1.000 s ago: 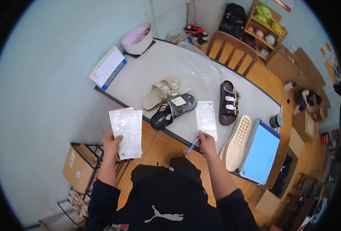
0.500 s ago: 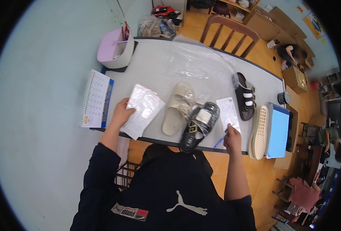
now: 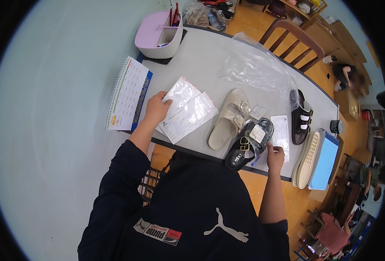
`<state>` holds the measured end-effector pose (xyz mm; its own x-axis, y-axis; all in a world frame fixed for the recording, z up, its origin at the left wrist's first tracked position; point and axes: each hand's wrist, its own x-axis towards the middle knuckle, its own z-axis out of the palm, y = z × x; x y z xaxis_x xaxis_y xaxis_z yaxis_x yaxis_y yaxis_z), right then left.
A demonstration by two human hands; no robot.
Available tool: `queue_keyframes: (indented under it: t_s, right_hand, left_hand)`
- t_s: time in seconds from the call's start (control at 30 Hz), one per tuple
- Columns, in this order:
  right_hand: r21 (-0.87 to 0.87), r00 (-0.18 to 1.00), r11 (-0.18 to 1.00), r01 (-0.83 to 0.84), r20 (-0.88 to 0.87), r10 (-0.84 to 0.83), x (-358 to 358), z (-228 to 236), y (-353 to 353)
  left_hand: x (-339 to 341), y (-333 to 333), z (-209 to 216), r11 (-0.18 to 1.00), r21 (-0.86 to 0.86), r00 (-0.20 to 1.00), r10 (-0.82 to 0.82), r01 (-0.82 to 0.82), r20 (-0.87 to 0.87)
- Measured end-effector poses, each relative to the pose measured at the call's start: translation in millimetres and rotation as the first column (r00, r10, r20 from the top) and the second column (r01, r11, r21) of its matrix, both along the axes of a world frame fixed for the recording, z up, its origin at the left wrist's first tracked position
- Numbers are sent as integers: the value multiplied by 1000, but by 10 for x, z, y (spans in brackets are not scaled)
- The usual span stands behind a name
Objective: The person attaches small tags to the straps of two slide sandals, one white and one dark brown, using their hands. They handle shipping labels and place the tagged slides on a table where other workers are folding clothes.
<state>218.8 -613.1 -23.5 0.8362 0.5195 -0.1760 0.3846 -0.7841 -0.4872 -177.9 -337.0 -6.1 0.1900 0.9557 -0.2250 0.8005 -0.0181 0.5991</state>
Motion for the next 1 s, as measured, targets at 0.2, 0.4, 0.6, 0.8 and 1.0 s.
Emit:
queue_keyframes:
  t_s: [0.2,0.4,0.6,0.8,1.0]
  right_hand:
    - [69,558,907,415,-807,-194,245,246,-243]
    - [231,405,842,488,-914,16,338,596,-275]
    - [344,319,785,514,-927,198,239,814,-72]
    - [394,215,800,453,-919,331,9,873,93]
    - [409,183,824,391,-912,367,-98,948,108]
  left_hand:
    - [-74,-173,288,919,390,984,115,-53,-137]
    - [-235,-147,742,748,633,980,151,-200,132]
    - [-176,-442,810,974,128,932,133,-186,338]
    - [425,-929,686,986,-162,911,29,42,411]
    - [1000,-1090,792,935,-215,900,-180,282,398]
